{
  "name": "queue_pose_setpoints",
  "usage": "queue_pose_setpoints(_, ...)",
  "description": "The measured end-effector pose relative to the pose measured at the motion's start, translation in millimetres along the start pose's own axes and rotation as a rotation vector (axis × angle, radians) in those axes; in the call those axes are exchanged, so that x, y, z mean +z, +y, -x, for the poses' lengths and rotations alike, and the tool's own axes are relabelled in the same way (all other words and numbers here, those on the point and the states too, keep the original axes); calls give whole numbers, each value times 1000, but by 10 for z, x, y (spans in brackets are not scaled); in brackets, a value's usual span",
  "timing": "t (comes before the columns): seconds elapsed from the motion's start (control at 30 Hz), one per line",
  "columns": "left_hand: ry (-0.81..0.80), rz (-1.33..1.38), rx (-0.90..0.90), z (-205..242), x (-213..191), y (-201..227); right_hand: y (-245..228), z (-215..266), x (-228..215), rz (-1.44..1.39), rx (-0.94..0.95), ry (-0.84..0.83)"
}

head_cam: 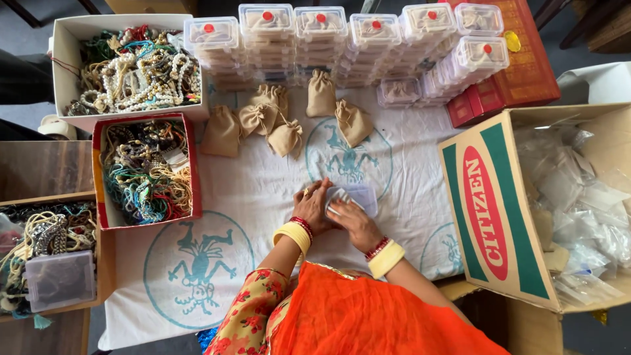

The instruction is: Sorting and packing jewelry into small plastic boxes and cloth pouches at a table.

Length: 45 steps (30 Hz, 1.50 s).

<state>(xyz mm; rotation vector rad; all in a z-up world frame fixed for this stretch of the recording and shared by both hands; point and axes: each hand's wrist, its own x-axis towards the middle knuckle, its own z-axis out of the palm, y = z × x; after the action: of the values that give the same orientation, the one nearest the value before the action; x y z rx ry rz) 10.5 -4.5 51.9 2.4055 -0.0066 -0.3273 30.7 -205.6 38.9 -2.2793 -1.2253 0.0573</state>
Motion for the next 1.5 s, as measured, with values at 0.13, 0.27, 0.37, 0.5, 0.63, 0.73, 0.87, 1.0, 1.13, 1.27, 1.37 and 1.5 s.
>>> queue_pose_setpoints(0.13, 44, -99, 81, -64, 313, -226, 43, 192, -209, -108, -13, -81)
queue_pose_setpoints(0.27, -7, -91, 23, -31, 128, -111, 335, 360, -250, -43, 75, 54)
queue_pose_setpoints(0.37, 0, -60, 35, 42, 130, -103, 446, 311, -172, -1, 274, 187)
queue_pose_setpoints(0.5, -21, -61, 21, -3, 64, -60, 357, -68, 96, 139, 353, 297)
queue_pose_setpoints(0.63, -4, -92, 43, -64, 188, -155, 95, -138, 245, 106, 235, 280)
queue_pose_setpoints(0.73, 7, -62, 37, -33, 199, -149, -17, -21, 228, 26, 180, 209)
queue_pose_setpoints(0.87, 32, -67, 41, -20, 155, -116, -51, 132, -44, -27, 37, 112)
queue_pose_setpoints(1.0, 14, -110, 47, -28, 180, -151, 173, 373, -184, 11, -103, 115)
queue_pose_setpoints(1.13, 5, -114, 46, -21, 143, -106, 382, 521, -358, 154, -110, 108)
queue_pose_setpoints(1.27, -7, -107, 26, -12, 118, -98, 674, 720, -413, 234, -56, 92)
queue_pose_setpoints(1.37, -11, -93, 25, -28, 136, -119, 1100, 990, -296, 45, 261, 228)
queue_pose_setpoints(1.5, -21, -29, -6, 2, 91, -93, 1310, 960, -365, -1329, 867, 935)
